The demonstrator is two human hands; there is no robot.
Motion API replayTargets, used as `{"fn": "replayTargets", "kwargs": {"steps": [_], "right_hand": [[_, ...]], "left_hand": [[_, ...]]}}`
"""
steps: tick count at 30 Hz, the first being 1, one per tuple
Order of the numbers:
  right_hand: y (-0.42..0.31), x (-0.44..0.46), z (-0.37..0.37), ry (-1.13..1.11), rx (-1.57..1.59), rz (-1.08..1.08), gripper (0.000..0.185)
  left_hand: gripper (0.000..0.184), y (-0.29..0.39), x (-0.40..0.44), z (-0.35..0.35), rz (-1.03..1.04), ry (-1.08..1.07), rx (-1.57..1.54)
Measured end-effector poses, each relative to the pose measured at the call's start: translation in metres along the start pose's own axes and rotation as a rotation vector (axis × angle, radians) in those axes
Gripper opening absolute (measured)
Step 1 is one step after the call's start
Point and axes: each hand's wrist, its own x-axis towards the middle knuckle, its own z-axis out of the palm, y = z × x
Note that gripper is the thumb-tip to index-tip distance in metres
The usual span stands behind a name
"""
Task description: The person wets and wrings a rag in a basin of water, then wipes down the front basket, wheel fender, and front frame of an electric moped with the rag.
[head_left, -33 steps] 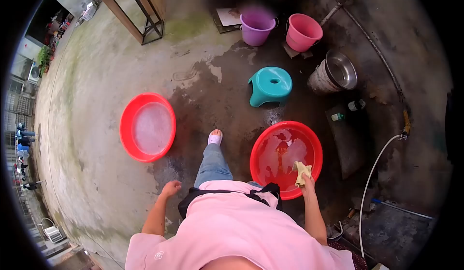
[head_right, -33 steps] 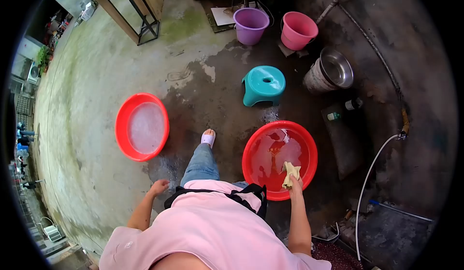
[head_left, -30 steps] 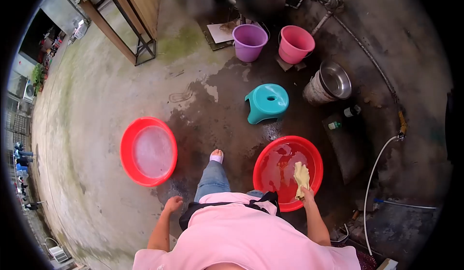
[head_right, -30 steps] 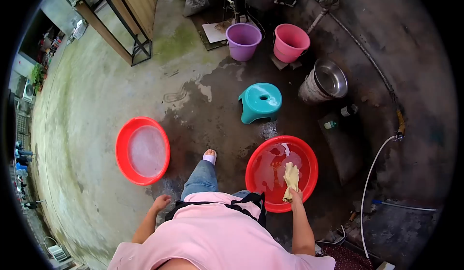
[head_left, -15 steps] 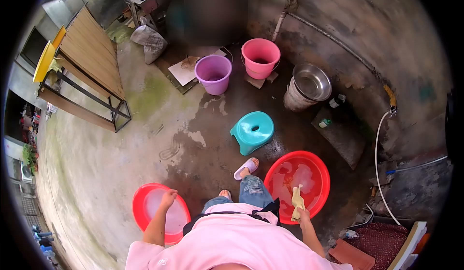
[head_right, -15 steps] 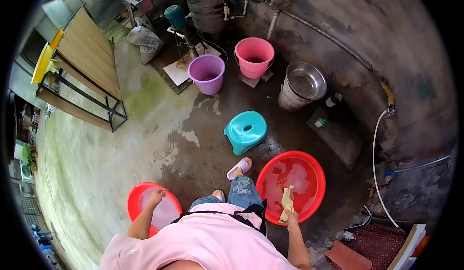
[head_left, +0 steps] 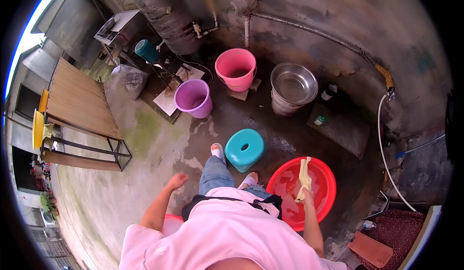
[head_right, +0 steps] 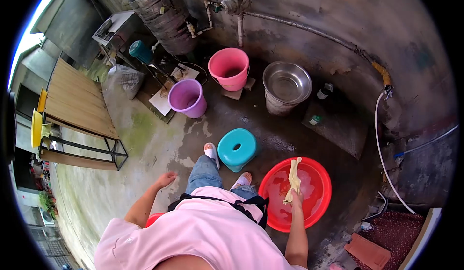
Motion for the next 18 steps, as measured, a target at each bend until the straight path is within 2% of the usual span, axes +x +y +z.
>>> {"fn": "replayTargets", "kwargs": {"steps": [4, 7, 10, 13, 15, 17, 18], "right_hand": [[0.039, 0.027, -0.014, 0.067, 0.129, -0.066, 0.03], [0.053, 0.027, 0.005, 0.14, 0.211, -0.004, 0.03], [0.078, 0.032, 0.01, 0.2, 0.247, 0.015, 0.032], [0.056, 0.023, 0.034, 0.27, 0.301, 0.007, 0.037], [0.058, 0.018, 0.053, 0.369, 0.432, -0.022, 0.035], [0.058, -0.001, 0.078, 0.516, 0.462, 0.122, 0.035], [0.052, -0.017, 0.078, 0.585, 0.431, 0.171, 0.033]], "left_hand": [[0.028, 0.092, 0.069, -0.039, 0.141, 0.016, 0.008], [0.027, 0.159, 0.132, -0.052, 0.231, -0.03, 0.014], [0.028, 0.229, 0.187, -0.037, 0.371, -0.211, -0.019], [0.028, 0.296, 0.256, -0.012, 0.346, -0.393, 0.009], [0.029, 0.335, 0.32, 0.006, 0.409, -0.538, 0.085], [0.03, 0.388, 0.376, 0.011, 0.467, -0.642, 0.156], [0.03, 0.416, 0.406, 0.035, 0.399, -0.686, 0.099]]}}
